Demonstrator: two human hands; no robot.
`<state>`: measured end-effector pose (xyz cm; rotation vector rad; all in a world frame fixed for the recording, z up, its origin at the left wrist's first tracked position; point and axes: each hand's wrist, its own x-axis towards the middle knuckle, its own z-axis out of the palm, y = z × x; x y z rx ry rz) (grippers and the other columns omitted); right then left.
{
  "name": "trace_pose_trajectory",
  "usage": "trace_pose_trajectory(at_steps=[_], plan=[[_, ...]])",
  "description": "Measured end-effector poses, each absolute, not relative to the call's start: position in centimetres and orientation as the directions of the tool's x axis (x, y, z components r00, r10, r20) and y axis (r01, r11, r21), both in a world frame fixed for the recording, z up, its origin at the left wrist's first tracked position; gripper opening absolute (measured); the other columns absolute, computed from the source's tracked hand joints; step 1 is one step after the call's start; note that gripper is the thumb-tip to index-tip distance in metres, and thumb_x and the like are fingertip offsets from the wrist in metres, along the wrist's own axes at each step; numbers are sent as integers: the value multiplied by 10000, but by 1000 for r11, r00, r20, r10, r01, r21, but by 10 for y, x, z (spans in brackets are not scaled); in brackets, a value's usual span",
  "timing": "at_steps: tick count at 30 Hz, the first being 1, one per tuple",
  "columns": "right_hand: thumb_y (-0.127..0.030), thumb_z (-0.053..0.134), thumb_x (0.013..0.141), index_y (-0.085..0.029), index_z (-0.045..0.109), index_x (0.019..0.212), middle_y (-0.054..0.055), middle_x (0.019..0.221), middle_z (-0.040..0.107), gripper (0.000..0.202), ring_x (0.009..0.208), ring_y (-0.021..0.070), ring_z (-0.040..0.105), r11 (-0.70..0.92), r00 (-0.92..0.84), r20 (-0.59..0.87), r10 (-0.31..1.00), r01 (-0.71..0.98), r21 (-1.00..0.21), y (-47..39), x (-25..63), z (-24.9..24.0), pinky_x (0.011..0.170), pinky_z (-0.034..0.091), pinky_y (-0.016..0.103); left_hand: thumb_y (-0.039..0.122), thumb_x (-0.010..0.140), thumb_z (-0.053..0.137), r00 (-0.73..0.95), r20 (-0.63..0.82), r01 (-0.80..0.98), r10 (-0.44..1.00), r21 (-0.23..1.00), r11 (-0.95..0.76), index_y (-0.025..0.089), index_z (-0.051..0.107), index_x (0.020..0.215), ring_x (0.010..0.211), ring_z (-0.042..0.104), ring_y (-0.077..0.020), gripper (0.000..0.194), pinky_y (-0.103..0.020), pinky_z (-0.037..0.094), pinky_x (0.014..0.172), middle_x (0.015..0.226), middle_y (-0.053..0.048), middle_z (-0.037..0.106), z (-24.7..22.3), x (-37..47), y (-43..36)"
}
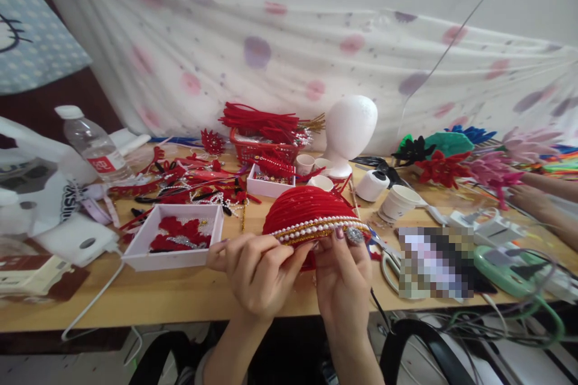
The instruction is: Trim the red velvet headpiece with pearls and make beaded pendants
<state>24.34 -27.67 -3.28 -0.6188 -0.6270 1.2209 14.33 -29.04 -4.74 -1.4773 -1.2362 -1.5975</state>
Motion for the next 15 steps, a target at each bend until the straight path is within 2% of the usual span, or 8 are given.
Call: trace_pose_trajectory(at_steps=[4, 8, 12, 15], plan=[[-288, 842, 744, -222, 656, 939, 1, 871, 694, 277, 777, 169, 647, 205, 204, 87, 975, -679, -705, -277, 245, -30, 696, 530, 290, 205, 747, 844, -116, 983, 907, 139, 162, -389, 212, 650, 749, 680, 624, -165, 194, -370, 411, 786, 664, 20, 684, -40, 144, -292], [-277, 837, 736, -220, 637, 887, -24, 783, 677, 256, 687, 156, 630, 196, 184, 95, 978, -678, -708, -275, 245, -28, 663, 533, 293, 158, 733, 847, -43, 988, 909, 147, 99, -405, 212, 663, 764, 680, 635, -156, 195, -357, 392, 791, 686, 30, 696, -32, 140, -296], [-296, 841, 734, -213, 639, 919, -20, 790, 692, 286, 684, 154, 636, 203, 189, 100, 977, -676, -708, -275, 241, -29, 668, 537, 293, 167, 778, 813, -55, 983, 896, 176, 126, -426, 224, 678, 781, 695, 650, -156, 147, -384, 368, 865, 715, 30, 698, -29, 136, -293], [-314, 849, 729, -210, 623, 913, -8, 814, 705, 310, 696, 167, 653, 222, 204, 111, 973, -679, -700, -275, 239, -29, 676, 551, 315, 148, 748, 834, -75, 986, 891, 150, 134, -433, 214, 671, 736, 700, 647, -166, 176, -398, 367, 865, 726, 12, 696, -31, 137, -291]])
